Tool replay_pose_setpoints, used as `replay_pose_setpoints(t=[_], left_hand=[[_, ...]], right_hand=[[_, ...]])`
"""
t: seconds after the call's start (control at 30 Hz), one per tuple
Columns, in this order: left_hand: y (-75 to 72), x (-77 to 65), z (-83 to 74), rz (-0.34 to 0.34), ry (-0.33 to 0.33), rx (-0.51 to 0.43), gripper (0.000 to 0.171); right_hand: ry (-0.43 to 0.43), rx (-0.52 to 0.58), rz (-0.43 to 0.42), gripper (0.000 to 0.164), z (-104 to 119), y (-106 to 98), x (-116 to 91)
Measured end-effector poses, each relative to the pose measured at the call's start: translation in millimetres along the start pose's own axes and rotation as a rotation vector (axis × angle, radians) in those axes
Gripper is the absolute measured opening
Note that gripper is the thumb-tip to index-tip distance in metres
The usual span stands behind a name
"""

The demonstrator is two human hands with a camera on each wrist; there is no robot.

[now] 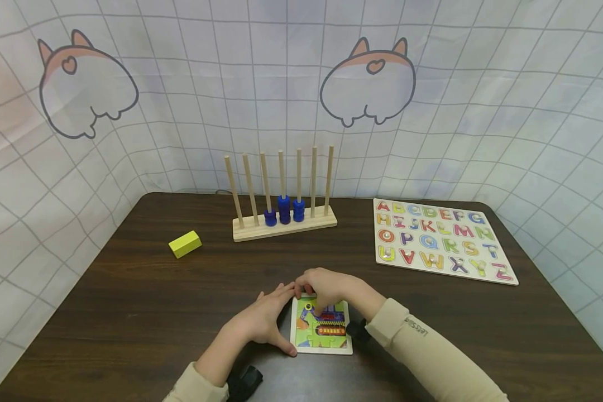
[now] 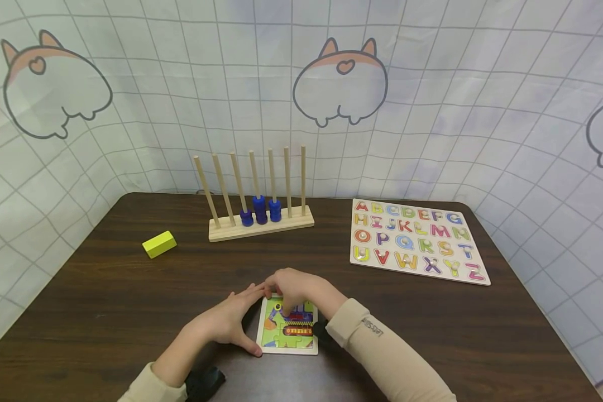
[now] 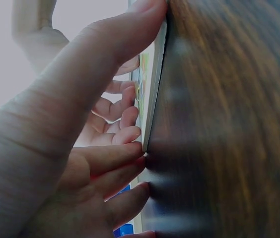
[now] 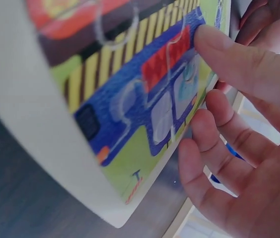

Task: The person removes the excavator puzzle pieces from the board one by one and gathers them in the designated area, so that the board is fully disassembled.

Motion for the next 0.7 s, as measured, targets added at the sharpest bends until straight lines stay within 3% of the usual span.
replay_pose_setpoints(t=[0.7], left_hand=[[0.4,-1.5,-0.8,-0.016,0.015,0.012,0.113]], right_hand=[[0.006,0.075,0.012,0.034,2.0,-0.7,3.2]])
Point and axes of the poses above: each hand's wrist, its own x-axis towards the middle knuckle, its own y-axis out of the palm, z = x × y, the point moved 3 cm from there along x, towards the middle knuckle, and after that the axes turned 1 degree about -x, right-handed, at the moved point
